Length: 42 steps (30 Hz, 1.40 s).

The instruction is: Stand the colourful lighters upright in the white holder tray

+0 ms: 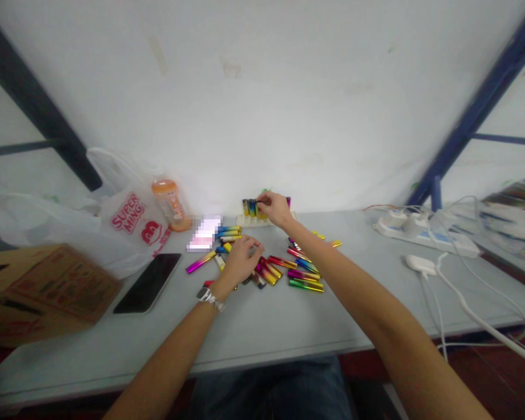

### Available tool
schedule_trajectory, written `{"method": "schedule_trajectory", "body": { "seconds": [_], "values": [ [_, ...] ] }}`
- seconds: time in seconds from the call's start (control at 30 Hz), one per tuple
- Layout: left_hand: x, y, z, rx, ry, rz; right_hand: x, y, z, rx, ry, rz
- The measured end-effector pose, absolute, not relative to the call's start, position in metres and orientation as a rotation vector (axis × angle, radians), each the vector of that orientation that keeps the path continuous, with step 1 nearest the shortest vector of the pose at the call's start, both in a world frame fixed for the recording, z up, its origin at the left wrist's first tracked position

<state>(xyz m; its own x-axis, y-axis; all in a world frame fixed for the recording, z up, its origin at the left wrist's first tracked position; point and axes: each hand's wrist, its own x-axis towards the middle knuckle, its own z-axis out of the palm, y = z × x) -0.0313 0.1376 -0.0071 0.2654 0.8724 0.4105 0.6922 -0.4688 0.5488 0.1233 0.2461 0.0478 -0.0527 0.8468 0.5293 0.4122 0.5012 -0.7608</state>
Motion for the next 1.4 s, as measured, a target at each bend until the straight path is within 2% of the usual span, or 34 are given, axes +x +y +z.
{"method": "schedule_trajectory", "body": {
  "seconds": [0.5,0.63,0.87,1.13,1.4],
  "values": [
    [-0.031,0.135,-0.005,2.267,1.456,0.968,0.125,0.296,0.054,-1.135,-2.129,0.391],
    [-0.031,0.136,-0.006,2.272,1.458,0.973,0.126,0.296,0.054,-1.195,-2.167,0.271],
    [-0.031,0.137,-0.007,2.275,1.463,0.987,0.123,0.271,0.038,-1.258,-2.207,-0.045],
    [-0.032,0.138,-0.007,2.292,1.462,0.990,0.130,0.248,0.027,-1.325,-2.201,0.032],
    [-0.031,0.136,-0.007,2.330,1.441,0.977,0.174,0.154,0.041,-1.633,-2.363,-0.018]
  ]
}}
